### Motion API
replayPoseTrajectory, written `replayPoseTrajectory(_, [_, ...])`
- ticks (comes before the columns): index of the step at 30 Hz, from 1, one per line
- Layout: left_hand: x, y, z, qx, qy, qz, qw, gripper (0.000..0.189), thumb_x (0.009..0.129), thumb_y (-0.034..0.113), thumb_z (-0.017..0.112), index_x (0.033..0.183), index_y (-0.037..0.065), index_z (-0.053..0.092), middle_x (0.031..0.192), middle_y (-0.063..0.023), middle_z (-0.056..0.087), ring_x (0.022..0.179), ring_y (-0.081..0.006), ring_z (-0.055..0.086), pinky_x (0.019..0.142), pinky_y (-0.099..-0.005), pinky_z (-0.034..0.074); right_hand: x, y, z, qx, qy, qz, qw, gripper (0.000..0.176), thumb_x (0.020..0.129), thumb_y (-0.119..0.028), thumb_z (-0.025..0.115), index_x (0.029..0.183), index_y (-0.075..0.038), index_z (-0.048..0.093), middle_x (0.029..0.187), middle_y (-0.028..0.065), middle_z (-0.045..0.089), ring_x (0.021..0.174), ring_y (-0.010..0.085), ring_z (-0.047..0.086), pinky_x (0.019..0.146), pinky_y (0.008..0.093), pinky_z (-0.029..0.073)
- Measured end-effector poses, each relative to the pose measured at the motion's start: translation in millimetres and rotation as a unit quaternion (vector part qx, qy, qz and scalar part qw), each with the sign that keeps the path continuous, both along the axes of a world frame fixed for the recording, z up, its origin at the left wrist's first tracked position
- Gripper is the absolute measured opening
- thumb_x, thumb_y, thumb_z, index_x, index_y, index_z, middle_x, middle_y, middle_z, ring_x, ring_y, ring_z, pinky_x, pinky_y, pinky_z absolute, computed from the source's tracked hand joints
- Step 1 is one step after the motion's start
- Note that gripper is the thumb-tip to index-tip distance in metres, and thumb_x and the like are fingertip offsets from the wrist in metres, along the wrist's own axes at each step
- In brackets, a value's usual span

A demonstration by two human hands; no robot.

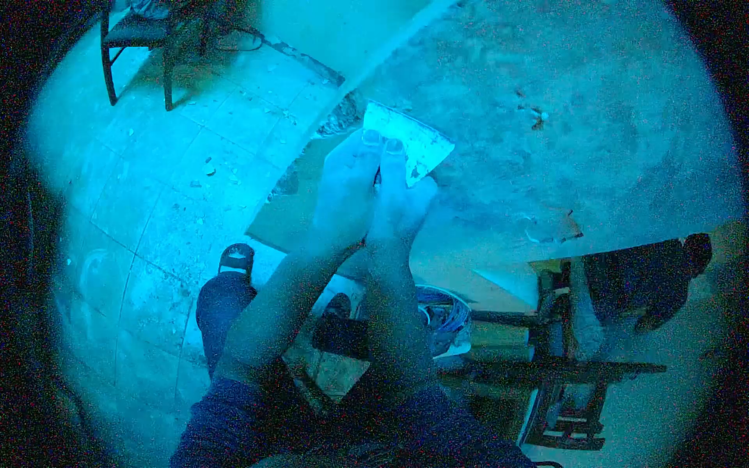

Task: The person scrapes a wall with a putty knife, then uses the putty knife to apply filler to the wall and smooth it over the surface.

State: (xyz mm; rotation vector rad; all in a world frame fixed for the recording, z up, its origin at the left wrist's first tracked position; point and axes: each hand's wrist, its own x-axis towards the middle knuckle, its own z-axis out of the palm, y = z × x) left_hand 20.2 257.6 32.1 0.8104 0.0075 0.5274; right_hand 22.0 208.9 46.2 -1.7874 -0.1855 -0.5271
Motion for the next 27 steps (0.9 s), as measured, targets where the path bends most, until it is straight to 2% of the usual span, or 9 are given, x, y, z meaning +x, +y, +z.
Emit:
replayPoseTrajectory(4, [2, 13, -5, -0.003, -0.017, -0.027, 0.999, 0.029, 0.089, 0.020, 0.039, 0.075, -0.001, 0.053, 0.066, -0.0068, 0.054, 0.059, -0.0147, 0.049, 0.055, -0.0314, 0.041, 0, 14, -2, 0.005, 0.032, 0.026, 0.999, 0.029, 0.088, -0.025, 0.053, 0.091, 0.003, 0.059, 0.082, 0.0077, 0.061, 0.070, 0.0116, 0.055, 0.057, 0.0266, 0.044])
replayPoseTrajectory(6, [9, 11, -14, 0.000, -0.025, -0.021, 0.999, 0.028, 0.088, 0.019, 0.040, 0.076, -0.001, 0.054, 0.067, -0.0068, 0.055, 0.060, -0.0149, 0.050, 0.056, -0.0311, 0.042, -4, 8, -7, -0.149, -0.086, 0.003, 0.985, 0.030, 0.089, -0.025, 0.052, 0.091, 0.004, 0.059, 0.082, 0.0084, 0.061, 0.070, 0.0116, 0.055, 0.057, 0.0272, 0.045])
replayPoseTrajectory(9, [10, -6, -18, 0.172, -0.125, 0.182, 0.960, 0.023, 0.087, 0.018, 0.043, 0.084, 0.000, 0.056, 0.073, -0.0051, 0.056, 0.066, -0.0116, 0.049, 0.061, -0.0273, 0.042, -5, -13, -10, -0.147, -0.012, 0.002, 0.989, 0.026, 0.087, -0.020, 0.051, 0.103, -0.001, 0.057, 0.091, 0.0112, 0.061, 0.076, 0.0201, 0.057, 0.063, 0.0318, 0.045])
replayPoseTrajectory(11, [-5, 2, -1, 0.022, -0.015, -0.078, 0.997, 0.026, 0.089, 0.021, 0.042, 0.083, 0.000, 0.056, 0.073, -0.0047, 0.055, 0.066, -0.0113, 0.049, 0.061, -0.0266, 0.041, 0, -17, -10, -0.098, 0.071, -0.010, 0.993, 0.027, 0.086, -0.018, 0.051, 0.108, -0.003, 0.056, 0.094, 0.0121, 0.061, 0.078, 0.0229, 0.058, 0.066, 0.0332, 0.045])
replayPoseTrajectory(12, [-5, 3, 0, 0.018, -0.014, -0.079, 0.997, 0.026, 0.089, 0.021, 0.042, 0.083, 0.000, 0.056, 0.073, -0.0047, 0.055, 0.066, -0.0113, 0.049, 0.061, -0.0266, 0.041, 4, -16, -15, -0.284, -0.113, -0.061, 0.950, 0.026, 0.088, -0.020, 0.050, 0.104, -0.001, 0.057, 0.091, 0.0109, 0.061, 0.075, 0.0201, 0.057, 0.063, 0.0314, 0.045])
replayPoseTrajectory(14, [-4, 3, 0, -0.042, -0.036, -0.105, 0.993, 0.029, 0.091, 0.024, 0.040, 0.084, 0.000, 0.055, 0.073, -0.0039, 0.055, 0.067, -0.0106, 0.049, 0.060, -0.0266, 0.041, 5, -17, -18, -0.452, -0.285, -0.112, 0.838, 0.026, 0.089, -0.021, 0.049, 0.100, 0.000, 0.058, 0.087, 0.0097, 0.061, 0.072, 0.0173, 0.056, 0.061, 0.0296, 0.045])
replayPoseTrajectory(15, [-3, 5, 0, -0.041, -0.038, -0.105, 0.993, 0.029, 0.091, 0.024, 0.040, 0.084, 0.000, 0.055, 0.073, -0.0039, 0.055, 0.067, -0.0106, 0.049, 0.060, -0.0266, 0.041, 1, -3, -6, -0.222, -0.139, -0.058, 0.963, 0.027, 0.089, -0.023, 0.050, 0.097, 0.002, 0.058, 0.085, 0.0090, 0.060, 0.071, 0.0152, 0.055, 0.060, 0.0285, 0.044])
replayPoseTrajectory(16, [-2, 7, -1, -0.030, -0.034, -0.091, 0.995, 0.028, 0.091, 0.021, 0.040, 0.081, 0.000, 0.054, 0.070, -0.0038, 0.054, 0.064, -0.0097, 0.048, 0.058, -0.0264, 0.041, -3, 5, 2, 0.030, 0.019, 0.002, 0.999, 0.030, 0.089, -0.026, 0.050, 0.094, 0.003, 0.058, 0.082, 0.0083, 0.060, 0.070, 0.0131, 0.054, 0.058, 0.0274, 0.044])
replayPoseTrajectory(27, [-5, -3, 1, -0.020, -0.022, -0.040, 0.999, 0.029, 0.091, 0.021, 0.039, 0.078, 0.000, 0.053, 0.067, -0.0038, 0.054, 0.061, -0.0091, 0.047, 0.056, -0.0271, 0.041, -6, -7, 3, 0.028, 0.065, -0.001, 0.997, 0.029, 0.088, -0.028, 0.052, 0.088, 0.001, 0.058, 0.081, 0.0071, 0.058, 0.070, 0.0116, 0.054, 0.057, 0.0268, 0.043])
